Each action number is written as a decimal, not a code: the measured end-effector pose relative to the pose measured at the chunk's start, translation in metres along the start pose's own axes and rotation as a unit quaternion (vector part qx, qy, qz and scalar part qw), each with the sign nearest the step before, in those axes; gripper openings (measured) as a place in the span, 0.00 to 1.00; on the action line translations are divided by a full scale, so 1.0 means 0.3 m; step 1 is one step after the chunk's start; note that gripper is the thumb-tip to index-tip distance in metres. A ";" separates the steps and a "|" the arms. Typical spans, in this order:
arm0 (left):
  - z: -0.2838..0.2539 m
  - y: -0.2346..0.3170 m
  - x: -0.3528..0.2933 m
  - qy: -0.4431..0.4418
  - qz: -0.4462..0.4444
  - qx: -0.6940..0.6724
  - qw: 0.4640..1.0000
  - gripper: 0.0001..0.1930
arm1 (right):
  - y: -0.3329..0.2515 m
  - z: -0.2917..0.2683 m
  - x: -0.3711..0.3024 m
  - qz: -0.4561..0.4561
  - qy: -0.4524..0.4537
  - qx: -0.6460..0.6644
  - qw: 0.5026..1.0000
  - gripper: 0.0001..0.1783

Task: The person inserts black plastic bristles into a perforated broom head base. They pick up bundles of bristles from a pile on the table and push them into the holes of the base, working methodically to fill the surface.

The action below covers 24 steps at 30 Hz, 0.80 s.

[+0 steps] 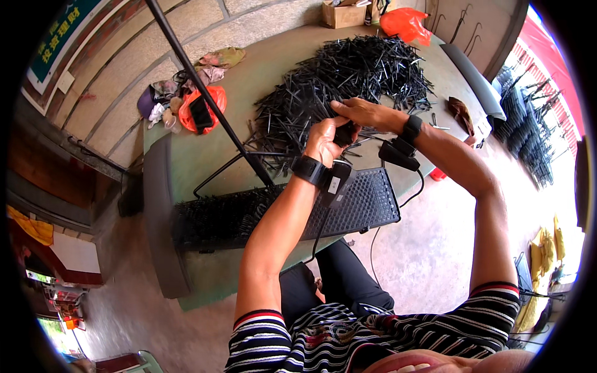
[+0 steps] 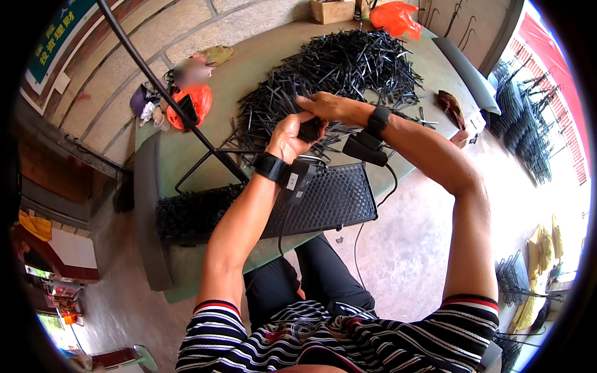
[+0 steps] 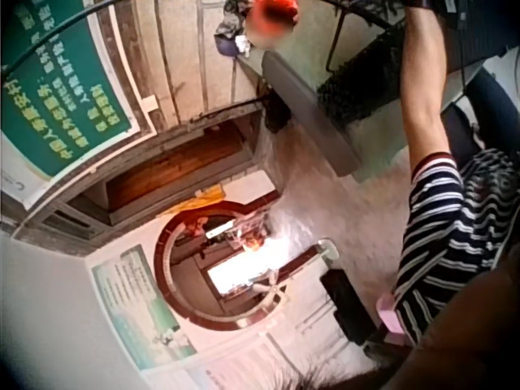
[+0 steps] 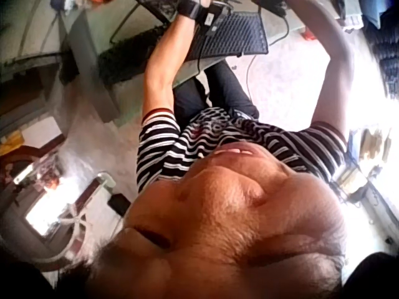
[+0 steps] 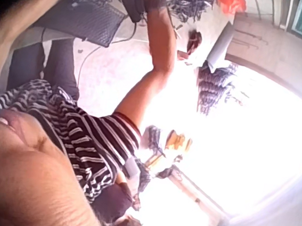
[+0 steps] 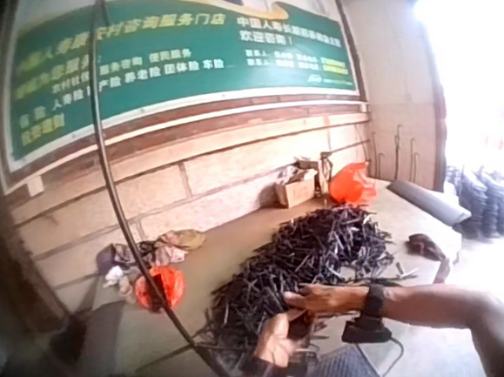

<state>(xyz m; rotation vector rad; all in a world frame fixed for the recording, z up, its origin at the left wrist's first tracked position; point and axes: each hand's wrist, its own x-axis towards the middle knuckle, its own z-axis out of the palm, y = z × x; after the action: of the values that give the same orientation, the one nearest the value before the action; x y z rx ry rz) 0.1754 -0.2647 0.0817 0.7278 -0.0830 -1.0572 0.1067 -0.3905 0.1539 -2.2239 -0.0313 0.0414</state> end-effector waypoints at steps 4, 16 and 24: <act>0.063 0.005 -0.166 0.002 0.000 0.057 0.998 0.07 | -0.042 -0.009 -0.084 -0.023 0.048 0.012 0.999 0.42; 0.003 -0.165 -0.640 0.046 -0.007 0.125 0.991 0.08 | -0.300 0.244 -0.159 -0.242 0.017 -0.237 0.941 0.17; -0.109 -0.223 -0.842 0.092 0.006 0.143 0.985 0.08 | -0.387 0.515 -0.062 -0.118 -0.274 -0.071 0.952 0.17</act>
<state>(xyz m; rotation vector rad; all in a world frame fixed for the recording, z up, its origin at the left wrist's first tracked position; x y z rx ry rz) 0.0082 -0.0613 0.0866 1.0815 -0.0816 -0.9716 0.0809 -0.1979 0.1526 -2.2696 -0.6222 0.5386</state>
